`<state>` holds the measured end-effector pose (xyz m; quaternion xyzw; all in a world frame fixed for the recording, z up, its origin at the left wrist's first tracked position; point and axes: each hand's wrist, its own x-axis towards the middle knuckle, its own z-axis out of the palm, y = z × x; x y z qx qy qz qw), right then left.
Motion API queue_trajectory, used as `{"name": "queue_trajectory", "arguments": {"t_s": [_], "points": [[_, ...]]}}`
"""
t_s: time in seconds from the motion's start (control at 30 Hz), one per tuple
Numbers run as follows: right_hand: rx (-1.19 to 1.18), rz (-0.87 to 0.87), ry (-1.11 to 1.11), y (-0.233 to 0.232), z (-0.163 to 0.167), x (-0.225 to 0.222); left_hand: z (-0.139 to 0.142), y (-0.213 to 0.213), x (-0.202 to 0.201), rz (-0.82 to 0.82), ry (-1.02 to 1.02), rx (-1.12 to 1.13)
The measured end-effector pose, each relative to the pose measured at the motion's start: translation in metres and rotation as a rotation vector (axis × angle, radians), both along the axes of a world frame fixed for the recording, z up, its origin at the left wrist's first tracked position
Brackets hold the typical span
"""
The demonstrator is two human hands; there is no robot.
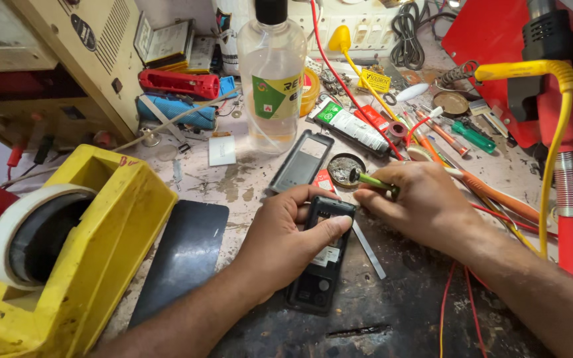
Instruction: The person uses a green-handled screwdriver to remove screws from the back of a black feature phone, then inserts a red battery and powers the device on. The phone displays a blue screen and the person navigates the menu before removing the battery again.
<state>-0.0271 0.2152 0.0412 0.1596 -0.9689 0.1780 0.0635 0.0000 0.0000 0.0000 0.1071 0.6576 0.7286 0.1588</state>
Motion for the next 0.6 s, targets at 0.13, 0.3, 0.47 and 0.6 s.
{"name": "queue_trajectory", "arguments": {"t_s": [0.13,0.3,0.47,0.6], "points": [[0.074,-0.026,0.087,-0.069,-0.033,0.061,-0.033,-0.062,0.06,-0.017,0.015,0.068],[0.133,0.062,0.197,-0.115,-0.04,0.104,-0.042,-0.11,0.095,-0.089,-0.004,0.179],[-0.12,0.07,0.046,-0.161,-0.031,0.152,-0.041,-0.152,0.141,-0.02,-0.05,0.118],[-0.33,0.217,-0.095,-0.184,-0.032,0.182,-0.041,-0.174,0.167,-0.032,0.009,0.074]]}}
